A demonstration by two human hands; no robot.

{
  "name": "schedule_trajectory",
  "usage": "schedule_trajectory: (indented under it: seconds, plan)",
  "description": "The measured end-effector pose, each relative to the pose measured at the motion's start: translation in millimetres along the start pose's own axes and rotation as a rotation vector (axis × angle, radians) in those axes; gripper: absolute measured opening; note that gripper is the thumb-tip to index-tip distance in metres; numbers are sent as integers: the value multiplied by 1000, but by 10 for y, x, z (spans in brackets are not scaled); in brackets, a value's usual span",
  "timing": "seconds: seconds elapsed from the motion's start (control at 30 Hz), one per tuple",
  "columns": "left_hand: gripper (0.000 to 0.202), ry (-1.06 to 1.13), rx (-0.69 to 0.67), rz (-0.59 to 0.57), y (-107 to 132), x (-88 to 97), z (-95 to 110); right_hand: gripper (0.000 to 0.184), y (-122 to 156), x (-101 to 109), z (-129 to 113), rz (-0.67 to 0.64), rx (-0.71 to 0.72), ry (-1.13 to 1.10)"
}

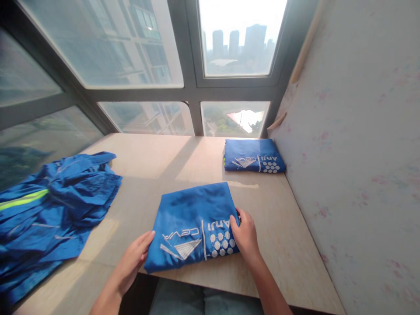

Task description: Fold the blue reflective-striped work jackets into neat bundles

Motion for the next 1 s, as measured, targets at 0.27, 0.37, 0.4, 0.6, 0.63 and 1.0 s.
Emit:
schedule_trajectory:
  seconds: [0.27, 0.37, 0.4, 0.6, 0.63, 1.0]
  plan:
    - [63, 59, -49, 222, 240, -211, 21, 39, 236, 230, -138, -50, -63, -198]
    - [79, 149, -59, 165, 234, -300, 130, 40, 212, 264, -117, -73, -128, -230]
    - [84, 170, -67, 169, 219, -330, 171, 41, 180, 283, -105, -74, -148, -246]
    - [84, 294, -106, 103, 35, -631, 539, 38, -293, 582, -117, -68, -113, -292]
    - [84, 313, -131, 88, -8, -694, 646, 38, -413, 662, -134, -49, -91, -275]
    - [70, 402, -675, -281, -1316, -1863, 2546, 54, -2383, 1870, -97, 385, 232, 42]
Point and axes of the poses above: each hand's wrist, its own y-axis away from the middle knuckle, its own x-axis out of the back of the hand, z = x × y, the point moved 2 cm from there along -y, towards the middle knuckle
